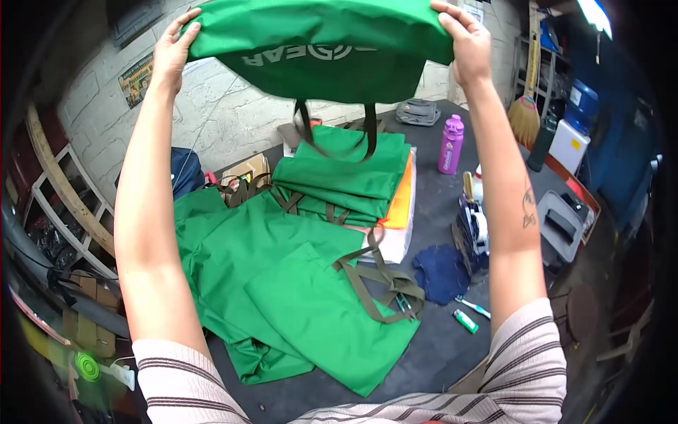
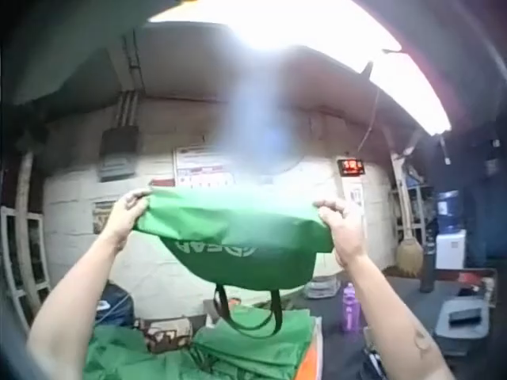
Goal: Inspecting green fabric tote bags, cleaning them with a rag, and trimming loose threads with nippers.
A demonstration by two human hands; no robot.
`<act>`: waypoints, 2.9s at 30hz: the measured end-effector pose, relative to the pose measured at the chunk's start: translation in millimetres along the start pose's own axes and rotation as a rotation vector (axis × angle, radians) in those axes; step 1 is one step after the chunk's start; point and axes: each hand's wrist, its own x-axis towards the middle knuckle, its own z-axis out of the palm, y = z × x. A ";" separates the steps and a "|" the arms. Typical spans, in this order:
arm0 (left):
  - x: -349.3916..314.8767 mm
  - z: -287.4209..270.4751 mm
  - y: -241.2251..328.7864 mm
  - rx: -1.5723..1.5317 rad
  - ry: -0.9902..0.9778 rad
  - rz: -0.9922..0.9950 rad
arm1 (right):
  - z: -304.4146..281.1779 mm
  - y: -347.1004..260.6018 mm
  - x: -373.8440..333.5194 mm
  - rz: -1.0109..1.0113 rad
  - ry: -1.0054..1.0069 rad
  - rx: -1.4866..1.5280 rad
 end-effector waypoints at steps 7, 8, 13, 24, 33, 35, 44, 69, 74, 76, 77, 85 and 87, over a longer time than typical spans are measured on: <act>-96.3 -17.7 -135.5 0.966 -0.244 -0.095 | 36.0 190.7 -191.5 0.172 -0.041 -0.651; -123.7 14.9 -119.1 0.884 -0.421 -0.198 | -0.2 242.5 -239.8 0.298 -0.082 -0.737; -303.2 8.9 29.8 0.826 -0.748 -0.276 | -16.1 276.1 -325.3 0.945 -0.020 -0.557; -566.8 -22.0 139.0 0.162 0.331 -1.090 | 35.0 31.6 -350.4 0.755 -0.469 -0.320; -563.6 66.0 83.5 0.466 0.022 -0.933 | 86.6 -168.5 -473.6 0.506 -1.458 -0.608; -566.3 84.3 65.3 0.340 0.036 -0.936 | 79.2 -173.6 -488.6 0.438 -1.461 -0.636; -477.7 19.7 118.9 0.865 0.246 -0.094 | 57.9 -160.2 -451.2 0.459 -0.760 -0.339; -557.9 63.5 -3.3 1.025 -0.460 -0.643 | 51.8 -49.9 -495.5 0.674 -0.883 -1.069; -535.5 83.3 30.9 1.045 -0.298 -0.437 | 32.3 -46.1 -491.6 0.699 -0.728 -1.049; -536.5 79.5 22.6 1.089 -0.386 -0.466 | 31.3 -41.6 -487.4 0.751 -0.697 -1.037; -535.7 76.9 18.3 1.097 -0.481 -0.532 | 31.7 -41.9 -486.3 0.805 -0.617 -0.887; -524.5 79.2 12.0 1.124 -0.714 -0.313 | 64.3 -41.7 -474.3 1.399 -0.227 0.032; -519.2 85.2 4.6 1.091 -0.878 -0.355 | 82.2 -45.2 -472.5 1.427 -0.240 0.105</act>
